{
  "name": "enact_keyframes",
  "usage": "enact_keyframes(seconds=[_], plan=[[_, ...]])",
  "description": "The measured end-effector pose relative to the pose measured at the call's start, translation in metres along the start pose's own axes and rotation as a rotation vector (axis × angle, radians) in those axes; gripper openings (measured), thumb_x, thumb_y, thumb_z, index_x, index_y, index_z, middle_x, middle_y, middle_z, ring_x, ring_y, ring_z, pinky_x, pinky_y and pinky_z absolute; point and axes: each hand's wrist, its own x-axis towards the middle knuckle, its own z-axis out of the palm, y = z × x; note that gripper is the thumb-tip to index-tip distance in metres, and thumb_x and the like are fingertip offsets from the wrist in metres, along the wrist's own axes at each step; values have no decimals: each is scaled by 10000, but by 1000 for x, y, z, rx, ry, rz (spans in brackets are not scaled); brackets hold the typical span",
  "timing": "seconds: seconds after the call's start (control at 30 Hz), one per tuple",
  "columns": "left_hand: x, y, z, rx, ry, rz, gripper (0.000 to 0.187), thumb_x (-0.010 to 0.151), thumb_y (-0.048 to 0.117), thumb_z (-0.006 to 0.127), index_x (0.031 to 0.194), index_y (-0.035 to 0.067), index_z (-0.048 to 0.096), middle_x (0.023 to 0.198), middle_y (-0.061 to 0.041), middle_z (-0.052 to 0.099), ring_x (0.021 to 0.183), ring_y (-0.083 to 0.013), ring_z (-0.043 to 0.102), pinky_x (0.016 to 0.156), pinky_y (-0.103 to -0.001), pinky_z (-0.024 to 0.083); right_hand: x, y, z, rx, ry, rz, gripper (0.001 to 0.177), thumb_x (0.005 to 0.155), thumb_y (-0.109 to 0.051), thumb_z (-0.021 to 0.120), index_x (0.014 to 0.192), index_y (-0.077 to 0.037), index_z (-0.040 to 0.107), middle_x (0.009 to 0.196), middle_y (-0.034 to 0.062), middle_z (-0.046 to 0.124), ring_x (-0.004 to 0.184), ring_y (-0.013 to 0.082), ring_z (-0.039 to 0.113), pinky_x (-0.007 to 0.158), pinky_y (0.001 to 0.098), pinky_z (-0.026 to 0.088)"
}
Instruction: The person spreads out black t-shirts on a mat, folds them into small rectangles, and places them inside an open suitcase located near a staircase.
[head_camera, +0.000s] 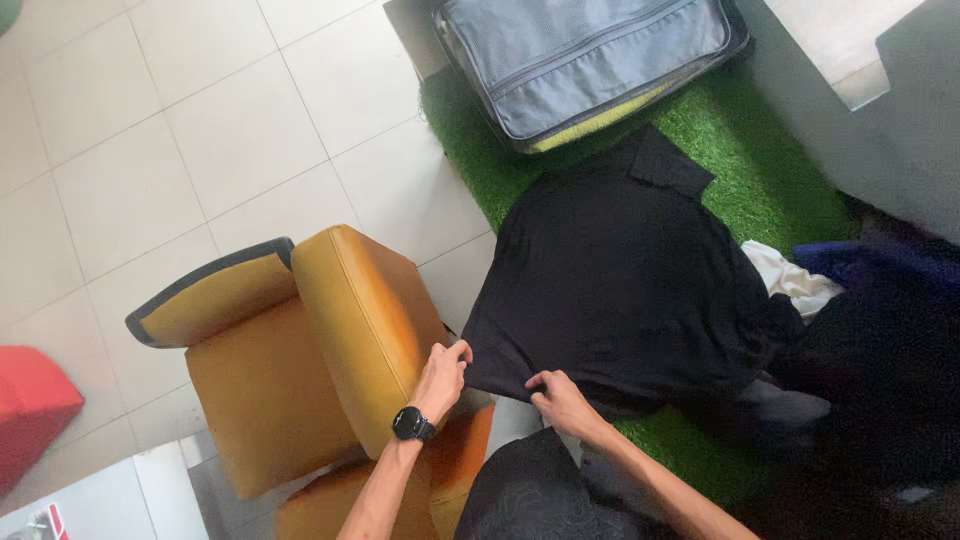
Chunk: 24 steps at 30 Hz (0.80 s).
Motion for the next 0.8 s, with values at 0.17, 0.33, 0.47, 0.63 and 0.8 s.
enact_keyframes(seconds=[0.17,0.33,0.47,0.63,0.8], plan=[[7,-18,2,-103,-244,-197,176,923,41,557,891,-15,721,649,-236,605,602,-323,634,614,-468,525,-10,-10,-2,-171,37,-147,459,828,-252,818,1199,-21,676,1226,165,557,1115,257,577,945,373,507],[16,-21,4,-42,-392,-213,202,915,141,663,956,-21,775,709,-194,689,638,-256,697,677,-395,566,-29,-28,-8,-215,59,-132,365,816,-115,684,1169,-24,681,1214,132,582,1081,267,635,931,377,547],[18,2,-20,55,-604,-300,384,844,247,831,1072,-32,697,874,-240,701,746,-317,718,721,-409,585,-33,-34,-18,-135,75,-99,274,906,-161,637,1145,-35,683,1217,125,586,1063,273,650,918,383,548],[9,0,-15,316,-444,61,276,756,119,794,1020,56,742,1226,-205,595,1078,-366,622,934,-419,524,-35,-27,-30,-187,202,-307,225,875,-148,661,1044,-5,703,1214,135,596,1179,286,557,1004,398,482],[26,18,-31,159,-84,448,109,720,144,782,754,55,728,1295,-184,610,1173,-414,594,940,-505,463,-36,-12,-43,-160,256,-590,192,870,-110,632,1034,-11,648,1352,168,595,1222,310,533,1021,436,434]])
